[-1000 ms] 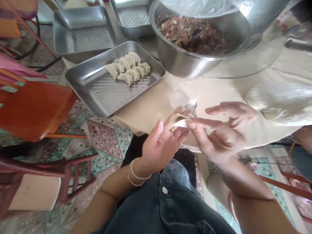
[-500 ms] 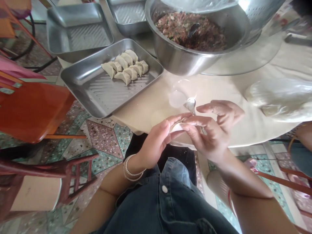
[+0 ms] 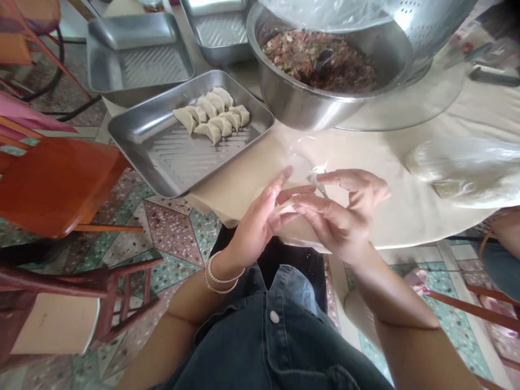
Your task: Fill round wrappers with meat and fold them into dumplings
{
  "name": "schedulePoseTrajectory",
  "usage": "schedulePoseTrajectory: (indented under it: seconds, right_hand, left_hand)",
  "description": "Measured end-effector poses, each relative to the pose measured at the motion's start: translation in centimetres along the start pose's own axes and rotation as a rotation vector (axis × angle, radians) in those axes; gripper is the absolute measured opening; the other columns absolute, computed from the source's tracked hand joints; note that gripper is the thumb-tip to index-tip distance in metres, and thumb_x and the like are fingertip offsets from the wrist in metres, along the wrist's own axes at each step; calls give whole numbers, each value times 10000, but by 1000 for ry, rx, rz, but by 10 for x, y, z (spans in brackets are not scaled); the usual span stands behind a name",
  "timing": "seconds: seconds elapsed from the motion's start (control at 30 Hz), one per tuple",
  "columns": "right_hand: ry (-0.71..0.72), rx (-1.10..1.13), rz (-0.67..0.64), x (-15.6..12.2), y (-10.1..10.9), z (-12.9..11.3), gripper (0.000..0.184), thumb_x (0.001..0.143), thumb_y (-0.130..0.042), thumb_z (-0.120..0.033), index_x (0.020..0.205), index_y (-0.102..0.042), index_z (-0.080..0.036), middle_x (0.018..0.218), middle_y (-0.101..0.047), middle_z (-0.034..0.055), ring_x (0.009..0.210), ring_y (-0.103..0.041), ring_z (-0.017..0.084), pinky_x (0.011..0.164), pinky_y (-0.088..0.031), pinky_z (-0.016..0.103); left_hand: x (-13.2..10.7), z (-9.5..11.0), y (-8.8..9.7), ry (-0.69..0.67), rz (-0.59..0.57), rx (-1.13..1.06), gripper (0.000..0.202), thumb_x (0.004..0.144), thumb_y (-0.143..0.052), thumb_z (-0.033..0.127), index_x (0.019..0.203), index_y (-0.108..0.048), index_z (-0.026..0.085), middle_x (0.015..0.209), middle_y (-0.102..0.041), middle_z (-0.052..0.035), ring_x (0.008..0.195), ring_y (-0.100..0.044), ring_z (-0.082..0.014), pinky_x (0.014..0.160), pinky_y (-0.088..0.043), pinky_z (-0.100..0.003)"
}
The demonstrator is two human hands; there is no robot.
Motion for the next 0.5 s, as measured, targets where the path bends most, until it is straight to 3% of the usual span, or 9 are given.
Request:
schedulePoseTrajectory:
  seconds: [0.1, 0.17, 0.23, 0.3, 0.43, 0.5]
  right_hand:
    - [-47, 36, 82, 2, -1, 0, 122, 841, -687, -263, 957, -668, -296, 938, -609, 14, 1022, -541, 217, 877, -316, 417]
    - [-99, 48, 118, 5, -4, 1, 70, 851, -676, -268, 921, -671, -277, 904, -612, 13, 1009, -553, 214, 879, -308, 418]
    - [-141, 81, 107, 8, -11, 2, 44, 861, -668, -281, 904, -676, -281, 903, -636, 1, 1014, -568, 207, 884, -305, 419]
    - [-155, 148, 42, 13, -19, 2, 91, 872, -661, -296, 960, -675, -313, 905, -673, -30, 981, -599, 179, 874, -310, 408]
    - [-85, 208, -31, 35, -17, 1, 296, 853, -683, -364, 1145, -631, -357, 905, -712, -58, 878, -617, 149, 827, -328, 395]
    - [-40, 178, -15, 52, -7, 2, 246, 845, -689, -369, 1089, -663, -367, 907, -712, -48, 902, -600, 169, 834, -338, 407]
  left_hand:
    - [-3, -6, 0, -68, 60, -88, 542, 934, -475, 497, 1415, -411, 258, 1386, -575, -59, 1346, -474, -239, 1150, -354, -443]
    - [-7, -12, -2, -152, 81, -98, 464, 949, -481, 397, 1396, -422, 288, 1497, -460, -13, 1418, -371, -192, 1186, -302, -372]
    - [-12, -17, -6, -209, 96, -90, 453, 946, -486, 345, 1392, -415, 328, 1542, -392, 36, 1455, -296, -154, 1198, -272, -319]
    - [-15, -18, -7, -243, 137, -70, 499, 924, -501, 379, 1408, -383, 349, 1543, -387, 38, 1461, -286, -169, 1190, -296, -338]
    - [-7, 1, -15, -271, 153, -21, 569, 911, -482, 443, 1448, -310, 369, 1508, -436, 11, 1455, -305, -201, 1161, -348, -378]
    - [1, 16, -23, -288, 92, 11, 588, 910, -485, 449, 1461, -290, 384, 1510, -430, 20, 1466, -278, -198, 1168, -340, -373]
Point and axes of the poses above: each hand's wrist, its own x-axis towards the middle knuckle, its own y-axis out of the back of the hand, z = x × y, the point moved 6 cm from there along x, towards the middle knuckle
